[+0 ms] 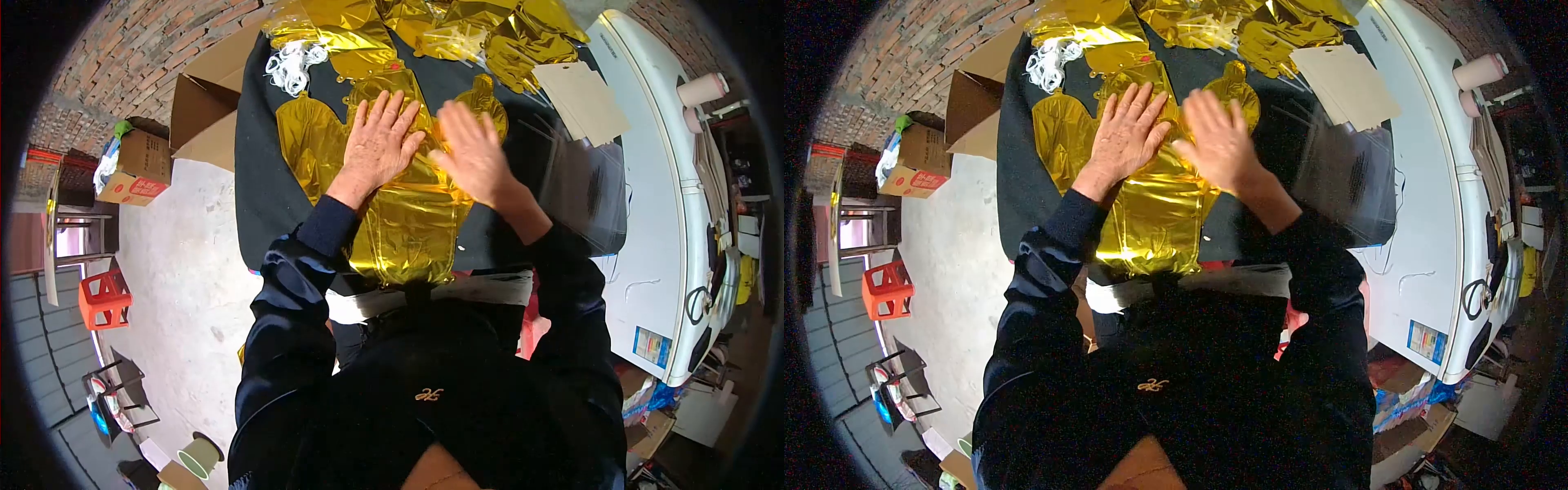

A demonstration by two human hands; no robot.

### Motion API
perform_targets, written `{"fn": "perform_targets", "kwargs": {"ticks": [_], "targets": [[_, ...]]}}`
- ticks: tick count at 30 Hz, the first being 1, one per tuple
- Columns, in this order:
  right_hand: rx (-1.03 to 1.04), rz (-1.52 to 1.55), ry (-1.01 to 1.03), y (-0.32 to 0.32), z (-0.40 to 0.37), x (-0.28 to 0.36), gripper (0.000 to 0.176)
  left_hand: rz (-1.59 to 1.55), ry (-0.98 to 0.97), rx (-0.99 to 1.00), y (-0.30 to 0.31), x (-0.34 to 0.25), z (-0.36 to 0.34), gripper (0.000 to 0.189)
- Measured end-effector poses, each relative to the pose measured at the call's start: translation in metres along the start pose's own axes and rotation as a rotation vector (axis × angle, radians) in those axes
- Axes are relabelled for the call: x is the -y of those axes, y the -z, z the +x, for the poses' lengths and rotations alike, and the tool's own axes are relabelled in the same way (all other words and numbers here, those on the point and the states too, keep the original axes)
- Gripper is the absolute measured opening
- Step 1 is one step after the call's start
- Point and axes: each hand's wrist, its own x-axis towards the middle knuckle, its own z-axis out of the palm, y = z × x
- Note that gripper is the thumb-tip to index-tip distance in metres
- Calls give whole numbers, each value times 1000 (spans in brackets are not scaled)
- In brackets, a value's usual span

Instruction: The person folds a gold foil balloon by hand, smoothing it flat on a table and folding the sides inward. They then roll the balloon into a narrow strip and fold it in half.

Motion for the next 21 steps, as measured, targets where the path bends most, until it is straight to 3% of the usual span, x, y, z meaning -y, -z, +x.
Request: {"fn": "perform_targets", "kwargs": {"ticks": [2, 5, 8, 16, 19, 21], "targets": [[-3, 316, -177, 44, 0, -11, 58, 2, -4, -2, 0, 0, 0, 61], [-166, -123, -263, 36, -38, -31, 42, -8, -11, -8, 0, 1, 0, 63], [-80, -167, -396, 33, -56, -32, 38, -3, -13, 1, -2, 2, 0, 69], [-89, -199, -491, 10, -48, -21, 33, 17, 1, 26, -2, 1, 0, 84], [108, -195, -598, 6, -39, -27, 30, 22, 6, 38, -2, 1, 1, 87], [75, -186, -621, 13, -37, -22, 28, 25, 10, 50, -2, 1, 1, 88]]}}
